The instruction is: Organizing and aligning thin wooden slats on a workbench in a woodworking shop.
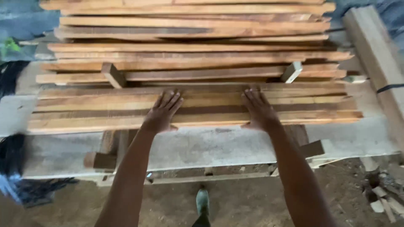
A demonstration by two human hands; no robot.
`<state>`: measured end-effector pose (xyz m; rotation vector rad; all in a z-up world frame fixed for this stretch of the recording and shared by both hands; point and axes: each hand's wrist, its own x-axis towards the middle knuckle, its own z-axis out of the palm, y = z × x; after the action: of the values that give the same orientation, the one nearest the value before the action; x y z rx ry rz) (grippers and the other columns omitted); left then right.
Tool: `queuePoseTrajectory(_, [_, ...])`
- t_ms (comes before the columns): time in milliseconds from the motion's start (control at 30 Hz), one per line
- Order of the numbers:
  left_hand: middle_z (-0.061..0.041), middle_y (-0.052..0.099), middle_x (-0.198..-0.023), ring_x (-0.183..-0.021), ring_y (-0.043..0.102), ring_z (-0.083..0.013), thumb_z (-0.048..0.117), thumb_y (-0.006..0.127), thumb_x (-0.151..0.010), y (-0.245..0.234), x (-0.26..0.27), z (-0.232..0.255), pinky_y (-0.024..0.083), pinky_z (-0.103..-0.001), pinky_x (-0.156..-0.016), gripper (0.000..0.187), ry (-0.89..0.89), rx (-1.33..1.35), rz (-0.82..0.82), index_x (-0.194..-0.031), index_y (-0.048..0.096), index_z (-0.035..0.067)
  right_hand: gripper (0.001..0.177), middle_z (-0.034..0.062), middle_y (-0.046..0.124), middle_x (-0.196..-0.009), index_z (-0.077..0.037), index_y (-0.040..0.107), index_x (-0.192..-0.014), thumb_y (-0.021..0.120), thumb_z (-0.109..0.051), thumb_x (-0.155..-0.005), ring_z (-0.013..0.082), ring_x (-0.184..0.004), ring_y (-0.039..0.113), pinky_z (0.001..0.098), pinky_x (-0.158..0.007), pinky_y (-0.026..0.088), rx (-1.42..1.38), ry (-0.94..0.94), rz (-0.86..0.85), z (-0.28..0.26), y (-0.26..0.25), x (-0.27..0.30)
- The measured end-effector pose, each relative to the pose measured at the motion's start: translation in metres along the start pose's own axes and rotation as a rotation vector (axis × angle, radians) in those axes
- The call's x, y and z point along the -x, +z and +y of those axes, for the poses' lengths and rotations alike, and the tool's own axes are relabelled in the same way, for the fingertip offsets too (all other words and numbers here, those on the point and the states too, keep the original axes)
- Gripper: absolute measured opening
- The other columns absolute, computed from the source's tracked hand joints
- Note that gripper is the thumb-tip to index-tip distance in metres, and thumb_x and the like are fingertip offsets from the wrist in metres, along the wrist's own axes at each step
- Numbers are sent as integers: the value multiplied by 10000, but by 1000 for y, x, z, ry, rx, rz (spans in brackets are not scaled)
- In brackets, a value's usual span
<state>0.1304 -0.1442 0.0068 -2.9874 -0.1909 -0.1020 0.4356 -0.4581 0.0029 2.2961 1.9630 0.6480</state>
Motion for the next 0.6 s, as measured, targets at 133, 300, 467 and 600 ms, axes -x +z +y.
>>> queuePoseTrajectory(133, [-58,245,-1711,-1546,286,-286,588,906,-509,6,-1,0,185,-573,-1269,1391,-19,5,-6,-1660,219,216,1467,108,411,-1654,-127,389,-1611,837,-740,-356,276,-1513,404,530,-1248,282,-20,12,45,4,15,4])
queuePoseTrajectory(300, [-57,255,-1708,-1553,276,-281,590,899,-516,3,-1,0,175,-572,-1270,1369,-5,5,-8,-1654,238,210,1398,114,469,-1618,-121,446,-1572,799,-778,-389,269,-1507,428,513,-1268,241,-8,-10,59,3,7,2])
queuePoseTrajectory(467, [-59,248,-1712,-1559,263,-273,571,892,-539,-4,-3,3,169,-574,-1271,1343,-18,17,-17,-1654,235,214,1422,127,450,-1627,-111,435,-1573,840,-729,-359,291,-1510,417,544,-1267,246,-63,-6,67,6,12,2])
queuePoseTrajectory(600, [-62,301,-1692,-1549,295,-269,566,889,-526,-1,-1,3,220,-561,-1260,1287,-13,-7,22,-1621,317,207,1389,138,440,-1629,-102,405,-1585,844,-719,-420,301,-1506,416,571,-1249,273,-89,10,20,5,11,3])
